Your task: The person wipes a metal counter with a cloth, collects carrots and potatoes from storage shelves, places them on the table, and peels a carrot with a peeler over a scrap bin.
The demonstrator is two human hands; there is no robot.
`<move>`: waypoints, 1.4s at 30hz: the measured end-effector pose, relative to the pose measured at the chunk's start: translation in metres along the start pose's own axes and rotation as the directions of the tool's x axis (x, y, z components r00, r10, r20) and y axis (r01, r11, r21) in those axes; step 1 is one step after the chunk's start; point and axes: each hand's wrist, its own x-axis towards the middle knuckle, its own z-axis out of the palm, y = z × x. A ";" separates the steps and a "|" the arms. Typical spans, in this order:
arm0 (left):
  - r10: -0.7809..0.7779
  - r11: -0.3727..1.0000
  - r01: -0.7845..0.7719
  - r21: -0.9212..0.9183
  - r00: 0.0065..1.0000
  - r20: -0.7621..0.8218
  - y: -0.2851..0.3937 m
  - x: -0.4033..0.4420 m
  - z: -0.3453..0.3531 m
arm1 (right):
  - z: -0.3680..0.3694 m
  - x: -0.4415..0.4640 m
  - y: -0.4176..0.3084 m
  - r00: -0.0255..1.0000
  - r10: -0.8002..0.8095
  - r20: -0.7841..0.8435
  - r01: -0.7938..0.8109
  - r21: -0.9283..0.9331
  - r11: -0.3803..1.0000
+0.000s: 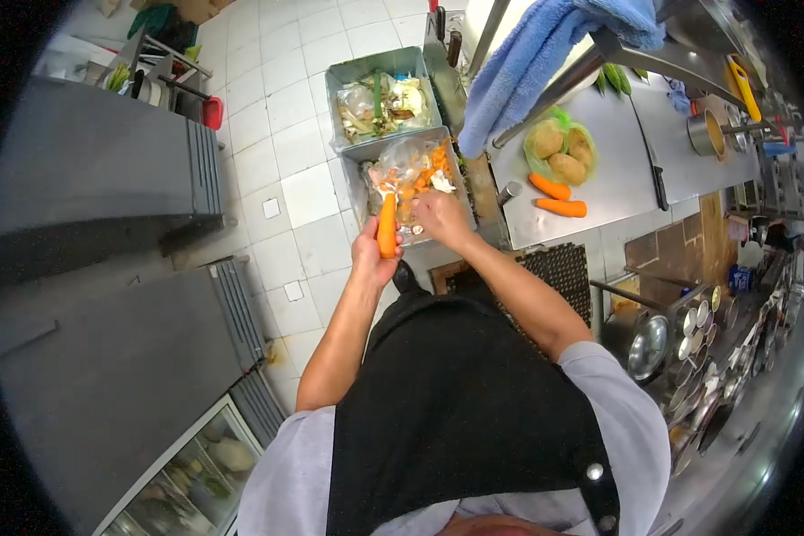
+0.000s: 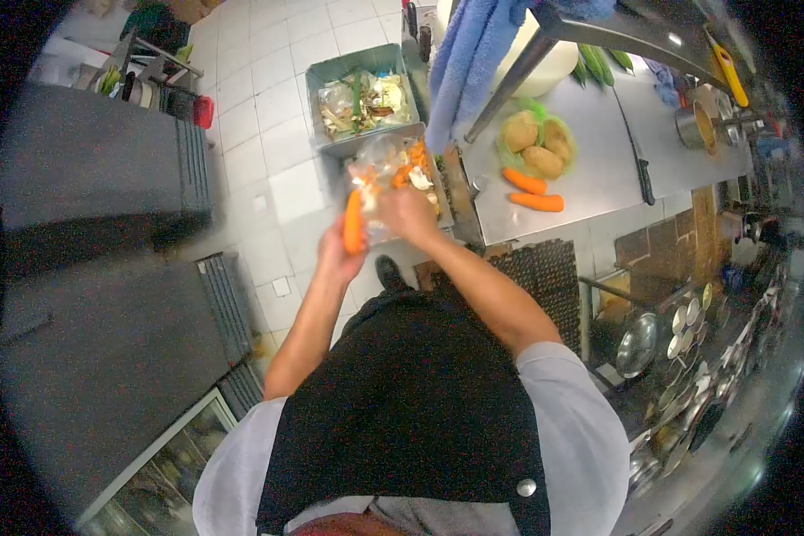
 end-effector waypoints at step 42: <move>-0.071 0.997 0.071 -0.006 0.995 0.072 0.009 0.005 -0.018 | 0.009 0.003 -0.004 0.998 0.057 -0.013 -0.057 0.049 0.997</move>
